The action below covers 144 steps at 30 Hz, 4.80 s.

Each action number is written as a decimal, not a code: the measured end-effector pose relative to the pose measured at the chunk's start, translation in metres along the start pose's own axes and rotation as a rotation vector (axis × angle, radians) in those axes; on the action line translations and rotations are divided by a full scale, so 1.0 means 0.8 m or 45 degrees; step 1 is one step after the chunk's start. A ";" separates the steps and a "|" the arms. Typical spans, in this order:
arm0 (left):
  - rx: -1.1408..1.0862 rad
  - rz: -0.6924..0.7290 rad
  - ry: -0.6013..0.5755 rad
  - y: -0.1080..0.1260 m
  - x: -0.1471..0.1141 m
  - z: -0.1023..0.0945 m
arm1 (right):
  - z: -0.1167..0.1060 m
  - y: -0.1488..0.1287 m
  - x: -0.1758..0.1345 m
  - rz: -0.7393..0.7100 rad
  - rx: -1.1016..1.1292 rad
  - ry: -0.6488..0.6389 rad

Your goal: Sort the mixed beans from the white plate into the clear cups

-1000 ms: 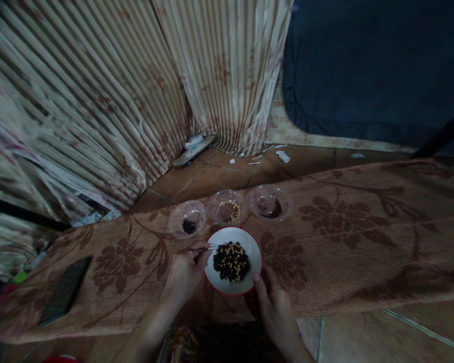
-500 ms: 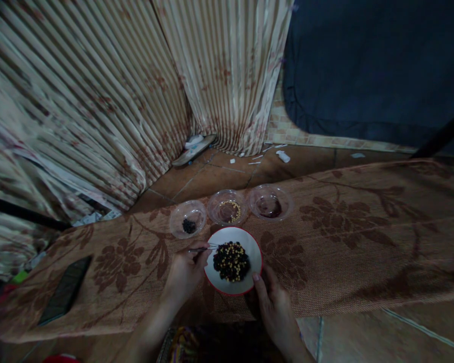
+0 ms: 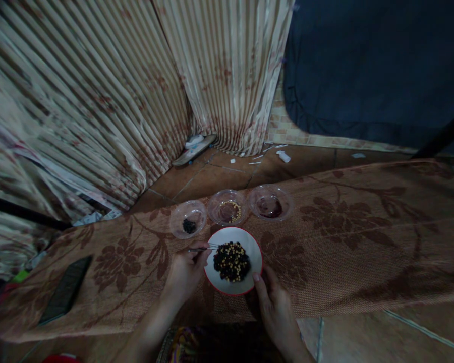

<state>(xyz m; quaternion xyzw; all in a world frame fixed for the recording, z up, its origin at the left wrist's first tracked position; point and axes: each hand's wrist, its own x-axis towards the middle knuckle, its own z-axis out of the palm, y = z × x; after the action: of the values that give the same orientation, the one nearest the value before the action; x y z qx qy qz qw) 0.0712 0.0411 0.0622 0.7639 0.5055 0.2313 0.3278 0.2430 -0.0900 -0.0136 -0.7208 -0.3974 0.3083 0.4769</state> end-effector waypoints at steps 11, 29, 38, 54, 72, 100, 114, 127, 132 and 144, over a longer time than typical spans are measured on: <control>-0.136 0.007 0.061 0.006 0.001 -0.002 | 0.001 0.001 0.000 0.009 0.020 0.024; -0.078 0.411 -0.012 0.129 0.169 0.068 | 0.006 -0.002 0.003 -0.101 0.187 0.052; -0.349 0.268 0.014 0.079 0.103 0.014 | 0.006 0.002 0.001 0.028 0.130 0.050; -0.200 -0.001 0.038 0.006 -0.003 -0.012 | 0.002 0.010 0.005 0.080 0.001 0.057; -0.159 -0.086 0.153 0.002 -0.006 0.009 | -0.002 0.005 0.002 0.013 -0.082 0.053; -0.058 -0.037 0.267 0.002 -0.013 0.023 | 0.000 0.006 0.002 0.011 -0.057 0.051; -0.012 0.011 0.294 0.003 -0.014 0.028 | 0.000 0.005 0.001 0.013 -0.010 0.023; 0.056 0.054 0.339 0.002 -0.015 0.032 | 0.000 0.004 0.002 -0.022 -0.003 0.042; 0.042 0.043 0.332 0.005 -0.015 0.031 | 0.000 0.004 0.001 -0.019 0.003 0.024; -0.012 0.061 0.293 0.000 -0.017 0.031 | -0.001 0.001 0.001 -0.030 -0.032 0.043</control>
<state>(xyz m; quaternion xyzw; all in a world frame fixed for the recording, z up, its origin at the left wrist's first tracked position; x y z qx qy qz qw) 0.0827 0.0221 0.0449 0.7427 0.5202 0.3276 0.2655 0.2443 -0.0901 -0.0139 -0.7271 -0.4016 0.2855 0.4781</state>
